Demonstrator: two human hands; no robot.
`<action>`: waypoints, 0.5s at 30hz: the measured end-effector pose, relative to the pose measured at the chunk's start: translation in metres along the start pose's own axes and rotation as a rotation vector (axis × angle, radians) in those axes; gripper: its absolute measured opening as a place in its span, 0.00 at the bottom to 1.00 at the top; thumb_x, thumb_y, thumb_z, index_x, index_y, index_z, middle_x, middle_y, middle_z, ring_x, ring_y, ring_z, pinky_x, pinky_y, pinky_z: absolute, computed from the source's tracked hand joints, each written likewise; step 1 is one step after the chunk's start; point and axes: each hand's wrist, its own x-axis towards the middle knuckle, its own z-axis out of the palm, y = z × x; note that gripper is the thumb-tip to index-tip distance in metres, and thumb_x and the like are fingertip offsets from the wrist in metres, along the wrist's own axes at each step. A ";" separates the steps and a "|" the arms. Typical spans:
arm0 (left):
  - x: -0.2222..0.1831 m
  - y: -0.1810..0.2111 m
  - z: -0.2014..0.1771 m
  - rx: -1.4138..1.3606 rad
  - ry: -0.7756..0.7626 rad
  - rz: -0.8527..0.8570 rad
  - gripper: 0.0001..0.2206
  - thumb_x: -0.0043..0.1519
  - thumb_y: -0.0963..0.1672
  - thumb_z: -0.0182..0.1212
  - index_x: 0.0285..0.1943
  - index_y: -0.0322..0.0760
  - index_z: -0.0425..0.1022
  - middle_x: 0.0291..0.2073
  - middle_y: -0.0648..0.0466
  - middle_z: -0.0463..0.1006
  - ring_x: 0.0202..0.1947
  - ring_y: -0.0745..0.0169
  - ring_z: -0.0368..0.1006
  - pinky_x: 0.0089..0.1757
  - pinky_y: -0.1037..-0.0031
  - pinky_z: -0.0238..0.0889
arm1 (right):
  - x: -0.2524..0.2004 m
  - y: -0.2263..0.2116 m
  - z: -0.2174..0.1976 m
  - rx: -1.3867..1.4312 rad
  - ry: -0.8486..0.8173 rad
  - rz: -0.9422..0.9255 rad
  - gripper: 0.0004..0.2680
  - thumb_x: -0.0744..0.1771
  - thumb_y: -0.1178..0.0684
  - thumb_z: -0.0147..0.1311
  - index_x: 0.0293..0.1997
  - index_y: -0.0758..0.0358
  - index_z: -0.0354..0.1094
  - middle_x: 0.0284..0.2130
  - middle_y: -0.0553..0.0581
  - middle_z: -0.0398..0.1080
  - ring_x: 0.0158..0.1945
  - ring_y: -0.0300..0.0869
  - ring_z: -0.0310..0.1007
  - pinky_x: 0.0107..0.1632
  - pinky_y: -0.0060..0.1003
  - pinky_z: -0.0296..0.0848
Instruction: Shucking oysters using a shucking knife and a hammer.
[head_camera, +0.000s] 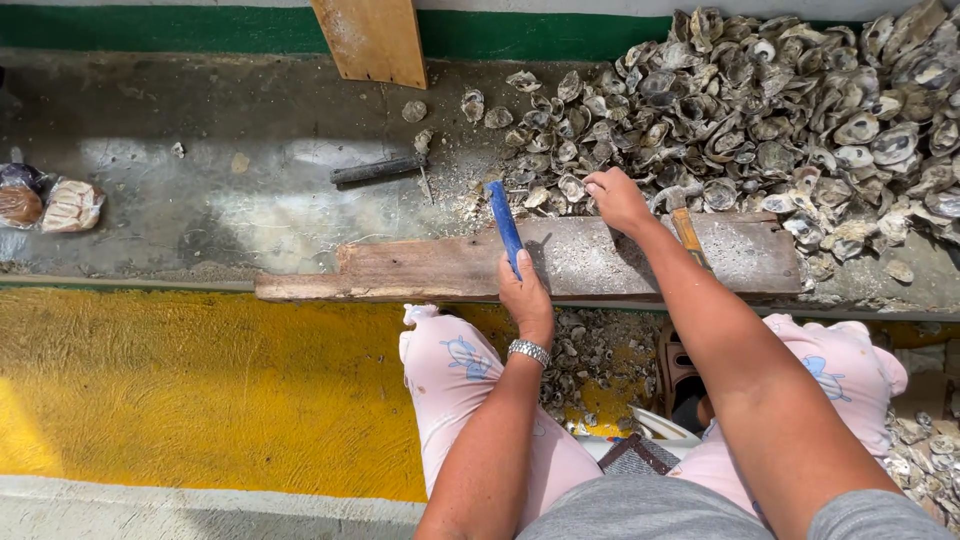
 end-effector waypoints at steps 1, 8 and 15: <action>-0.001 0.002 -0.001 -0.001 -0.006 0.000 0.15 0.71 0.50 0.51 0.50 0.32 0.74 0.26 0.53 0.71 0.27 0.64 0.66 0.33 0.67 0.62 | -0.004 0.004 -0.001 -0.001 0.003 0.005 0.08 0.70 0.51 0.52 0.50 0.58 0.76 0.42 0.64 0.68 0.49 0.59 0.68 0.54 0.51 0.67; -0.008 0.023 -0.007 -0.032 -0.086 -0.003 0.14 0.70 0.49 0.51 0.52 0.35 0.73 0.25 0.57 0.70 0.25 0.67 0.64 0.30 0.68 0.61 | -0.052 -0.001 -0.033 0.436 -0.121 0.209 0.11 0.70 0.51 0.48 0.55 0.66 0.70 0.54 0.57 0.62 0.58 0.48 0.64 0.61 0.43 0.63; -0.011 0.019 -0.010 0.116 -0.244 0.149 0.14 0.68 0.49 0.54 0.51 0.35 0.74 0.24 0.51 0.74 0.23 0.60 0.69 0.30 0.64 0.63 | -0.097 0.048 -0.020 0.097 -0.036 0.182 0.12 0.70 0.49 0.54 0.51 0.69 0.75 0.51 0.61 0.67 0.57 0.50 0.68 0.62 0.45 0.67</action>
